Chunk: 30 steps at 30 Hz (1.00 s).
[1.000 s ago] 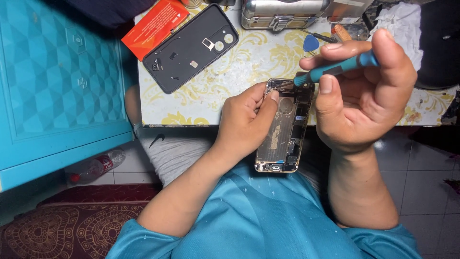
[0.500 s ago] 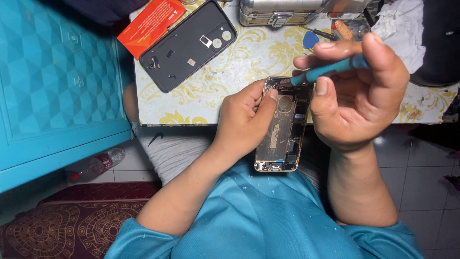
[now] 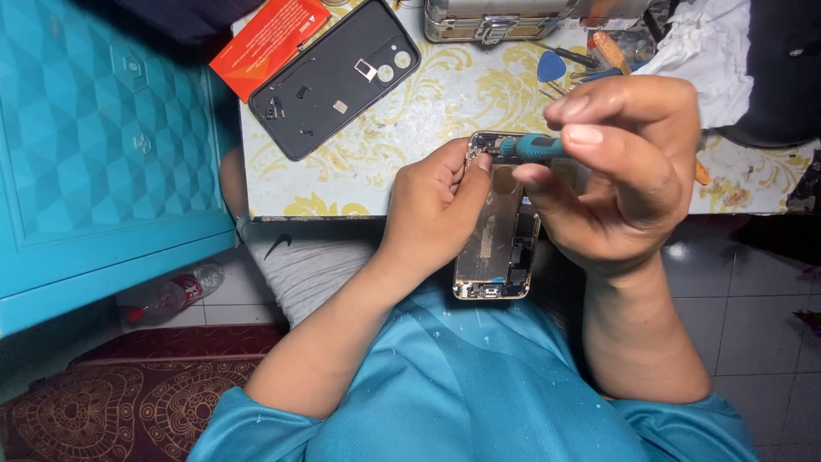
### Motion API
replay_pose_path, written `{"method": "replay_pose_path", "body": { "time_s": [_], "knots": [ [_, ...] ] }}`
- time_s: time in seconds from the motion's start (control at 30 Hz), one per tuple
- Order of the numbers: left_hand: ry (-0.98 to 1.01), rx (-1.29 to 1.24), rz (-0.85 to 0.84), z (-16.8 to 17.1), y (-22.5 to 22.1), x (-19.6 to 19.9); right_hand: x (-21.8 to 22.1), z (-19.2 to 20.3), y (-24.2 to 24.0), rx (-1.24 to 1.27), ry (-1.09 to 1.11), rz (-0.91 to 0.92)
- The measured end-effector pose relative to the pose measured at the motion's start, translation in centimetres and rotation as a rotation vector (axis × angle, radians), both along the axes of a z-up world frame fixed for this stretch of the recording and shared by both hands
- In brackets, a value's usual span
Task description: Disassembling a smartphone by unscrewing internal components and removing the motherboard at a repair bench.
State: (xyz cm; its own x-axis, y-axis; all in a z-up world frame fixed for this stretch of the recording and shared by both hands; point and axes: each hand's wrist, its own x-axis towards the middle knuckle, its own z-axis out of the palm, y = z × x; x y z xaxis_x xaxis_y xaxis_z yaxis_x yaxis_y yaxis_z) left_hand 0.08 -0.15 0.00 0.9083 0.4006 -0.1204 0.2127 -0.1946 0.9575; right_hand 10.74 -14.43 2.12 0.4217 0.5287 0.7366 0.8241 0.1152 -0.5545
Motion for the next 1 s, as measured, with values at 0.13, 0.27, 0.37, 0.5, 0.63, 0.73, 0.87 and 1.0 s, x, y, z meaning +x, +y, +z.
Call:
{"method": "replay_pose_path", "body": {
  "time_s": [0.13, 0.27, 0.37, 0.5, 0.63, 0.73, 0.87, 1.0],
  "knots": [
    [-0.005, -0.032, 0.004, 0.1, -0.1, 0.0, -0.5, 0.3, -0.1, -0.036, 0.074, 0.008],
    [-0.032, -0.062, -0.004, -0.4, -0.1, 0.0, -0.4, 0.1, 0.2, -0.018, 0.076, 0.055],
    [-0.009, -0.046, 0.012, -0.2, 0.1, -0.1, -0.6, -1.1, 0.6, 0.146, 0.160, 0.027],
    [0.093, -0.114, 0.008, 0.2, 0.8, 0.0, 0.4, -2.4, -0.8, 0.232, 0.252, -0.103],
    [0.060, -0.379, 0.013, 0.4, 2.0, 0.4, 1.3, -1.7, -2.8, 0.144, 0.285, -0.293],
    [0.087, -0.358, 0.017, 0.6, 2.8, 0.7, 1.0, -0.2, -2.4, -0.341, 0.116, -0.323],
    [0.008, -0.450, 0.091, -0.7, 2.7, 0.7, 0.3, -0.8, -1.5, -0.418, 0.214, -0.317],
    [-0.109, -0.558, 0.139, -0.8, 2.4, 1.5, -0.6, -0.2, -1.0, -0.388, 0.408, -0.294]
  ]
}}
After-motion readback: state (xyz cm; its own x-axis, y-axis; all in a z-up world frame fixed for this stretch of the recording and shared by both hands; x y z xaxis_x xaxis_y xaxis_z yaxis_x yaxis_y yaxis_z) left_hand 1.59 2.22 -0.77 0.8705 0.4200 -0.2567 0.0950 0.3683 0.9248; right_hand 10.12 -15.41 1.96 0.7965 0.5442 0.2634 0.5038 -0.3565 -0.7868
